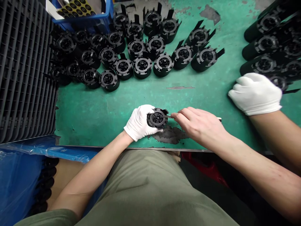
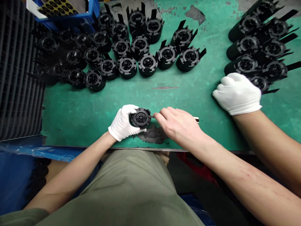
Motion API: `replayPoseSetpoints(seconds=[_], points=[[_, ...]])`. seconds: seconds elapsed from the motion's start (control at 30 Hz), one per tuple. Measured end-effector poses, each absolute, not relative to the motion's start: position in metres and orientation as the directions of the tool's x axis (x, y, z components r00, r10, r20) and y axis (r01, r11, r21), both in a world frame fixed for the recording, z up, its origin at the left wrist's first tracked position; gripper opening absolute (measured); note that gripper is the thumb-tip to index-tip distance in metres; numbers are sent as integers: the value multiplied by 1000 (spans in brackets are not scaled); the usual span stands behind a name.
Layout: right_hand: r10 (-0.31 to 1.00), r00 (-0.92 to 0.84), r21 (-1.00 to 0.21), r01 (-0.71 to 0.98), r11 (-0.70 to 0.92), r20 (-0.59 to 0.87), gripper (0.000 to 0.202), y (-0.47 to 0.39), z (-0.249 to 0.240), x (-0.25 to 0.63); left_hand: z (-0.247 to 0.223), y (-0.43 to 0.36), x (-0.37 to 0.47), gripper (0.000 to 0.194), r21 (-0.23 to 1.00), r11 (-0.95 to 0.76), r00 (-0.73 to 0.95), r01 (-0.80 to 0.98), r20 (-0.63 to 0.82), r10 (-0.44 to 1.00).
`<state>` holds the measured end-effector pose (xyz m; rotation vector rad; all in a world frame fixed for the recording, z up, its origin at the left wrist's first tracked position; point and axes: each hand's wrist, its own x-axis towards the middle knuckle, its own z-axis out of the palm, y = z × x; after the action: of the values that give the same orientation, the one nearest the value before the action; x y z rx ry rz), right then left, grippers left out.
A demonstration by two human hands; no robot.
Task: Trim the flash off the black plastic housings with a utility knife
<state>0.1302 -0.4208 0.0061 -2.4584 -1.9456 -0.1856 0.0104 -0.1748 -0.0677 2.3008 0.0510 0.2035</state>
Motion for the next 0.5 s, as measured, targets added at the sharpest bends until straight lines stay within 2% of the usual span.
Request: replayPoseSetpoints(seconds=[0.13,0.23,0.33,0.43,0.5], points=[[907,372,-116,928,-355,198,16,-433,-1,125,-66,-174,12,75,758,-652,993,-24,95,74],[851,500,-296,847,-442,162,19,-438,-8,112,-66,-174,12,77,765,-644,992,-21,98,84],[787,601,-439,750,-495,139,21,-435,-16,93,-69,-174,10,90,740,-672,988,-23,119,97],[725,673,-539,668,-513,144,22,-430,-24,76,-71,-173,10,101,703,-710,991,-49,122,53],[700,700,-567,637,-522,142,23,-429,-28,67,-70,-172,10,95,698,-712,990,-75,138,31]])
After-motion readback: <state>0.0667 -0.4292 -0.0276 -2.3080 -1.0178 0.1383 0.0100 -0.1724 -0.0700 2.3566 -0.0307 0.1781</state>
